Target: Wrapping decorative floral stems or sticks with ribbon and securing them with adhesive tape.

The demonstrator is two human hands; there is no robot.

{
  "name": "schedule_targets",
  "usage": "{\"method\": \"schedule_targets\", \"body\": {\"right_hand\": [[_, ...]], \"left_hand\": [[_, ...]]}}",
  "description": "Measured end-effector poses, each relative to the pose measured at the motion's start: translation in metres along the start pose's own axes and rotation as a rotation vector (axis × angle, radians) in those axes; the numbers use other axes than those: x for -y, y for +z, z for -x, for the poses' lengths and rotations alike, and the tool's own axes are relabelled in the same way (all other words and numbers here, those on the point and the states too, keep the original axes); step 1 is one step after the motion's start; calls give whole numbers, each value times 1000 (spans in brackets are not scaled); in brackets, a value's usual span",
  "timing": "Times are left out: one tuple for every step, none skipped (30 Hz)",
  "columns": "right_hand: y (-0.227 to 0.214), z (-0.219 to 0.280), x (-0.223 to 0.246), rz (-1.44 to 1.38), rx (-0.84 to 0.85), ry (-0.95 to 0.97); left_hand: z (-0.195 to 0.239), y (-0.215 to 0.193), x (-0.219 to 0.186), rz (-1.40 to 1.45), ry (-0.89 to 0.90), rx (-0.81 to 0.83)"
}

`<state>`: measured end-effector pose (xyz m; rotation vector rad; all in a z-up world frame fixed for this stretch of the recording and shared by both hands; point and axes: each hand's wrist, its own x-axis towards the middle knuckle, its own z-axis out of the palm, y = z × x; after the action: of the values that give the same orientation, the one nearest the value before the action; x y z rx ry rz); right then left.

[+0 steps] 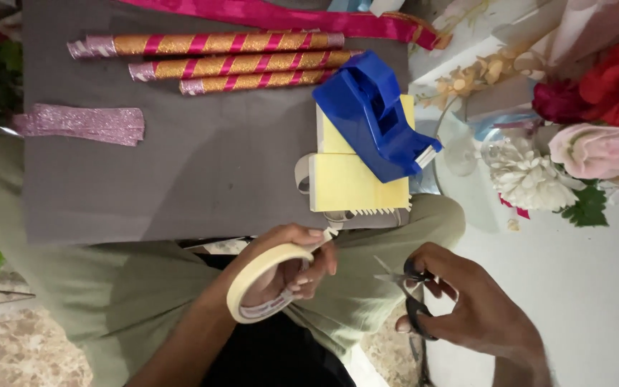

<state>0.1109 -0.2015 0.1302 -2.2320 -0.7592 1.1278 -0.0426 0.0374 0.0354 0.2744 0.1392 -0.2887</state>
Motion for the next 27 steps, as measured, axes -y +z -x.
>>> {"method": "schedule_targets", "body": {"right_hand": [[2, 0, 2, -8, -32, -135], [9, 1, 5, -7, -38, -138], [16, 2, 9, -23, -131, -223], [23, 2, 12, -41, -220, -311], [31, 4, 19, -41, -222, -317], [39, 4, 26, 10, -315, -314], [47, 4, 33, 61, -408, -310], [58, 4, 35, 59, -406, -323], [69, 5, 38, 65, -458, -301], [79, 4, 41, 70, -504, -287], [87, 3, 47, 66, -495, -306], [96, 2, 53, 77, -516, -318], [106, 1, 60, 88, -537, -330], [113, -1, 63, 79, -525, -360], [120, -4, 66, 49, -506, -373], [127, -4, 69, 18, -485, -381], [131, -6, 79, 9, -470, -407], [136, -6, 88, -20, -483, -415], [140, -6, 97, -50, -495, -423], [145, -8, 97, -53, -483, -447], [150, -9, 96, -49, -514, -461], [155, -9, 96, -43, -551, -468], [158, -8, 101, -44, -544, -485], [161, -6, 106, -21, -545, -466], [163, -5, 110, 3, -545, -448], [167, -3, 116, 7, -545, -457], [170, -2, 122, -18, -559, -467]], "left_hand": [[2, 2, -1, -20, 30, 16], [4, 6, 1, -25, 29, 20], [7, 11, 4, -33, 27, -22], [10, 15, 6, -42, 28, -68], [12, 18, 7, -47, 30, -69], [14, 20, 7, -118, 78, -121], [17, 23, 7, -188, 125, -173], [22, 27, 4, -195, 135, -178], [28, 30, 1, -217, 186, -189], [34, 34, -2, -240, 245, -206], [39, 35, -3, -248, 262, -216], [46, 36, -4, -207, 281, -196], [54, 37, -5, -167, 300, -176], [61, 36, -4, -182, 326, -191], [67, 36, -3, -78, 318, -188], [74, 37, -1, 28, 308, -183], [83, 39, -2, 16, 332, -197], [91, 40, -3, -12, 353, -202], [99, 41, -3, -39, 375, -209], [104, 39, -3, -48, 398, -216], [110, 37, -2, -60, 440, -224], [114, 35, -1, -69, 476, -228], [118, 37, -2, -76, 492, -231], [122, 38, -3, -100, 492, -254], [125, 40, -5, -124, 491, -278], [126, 38, -4, -125, 500, -274], [127, 35, -4, -100, 514, -256]]}}
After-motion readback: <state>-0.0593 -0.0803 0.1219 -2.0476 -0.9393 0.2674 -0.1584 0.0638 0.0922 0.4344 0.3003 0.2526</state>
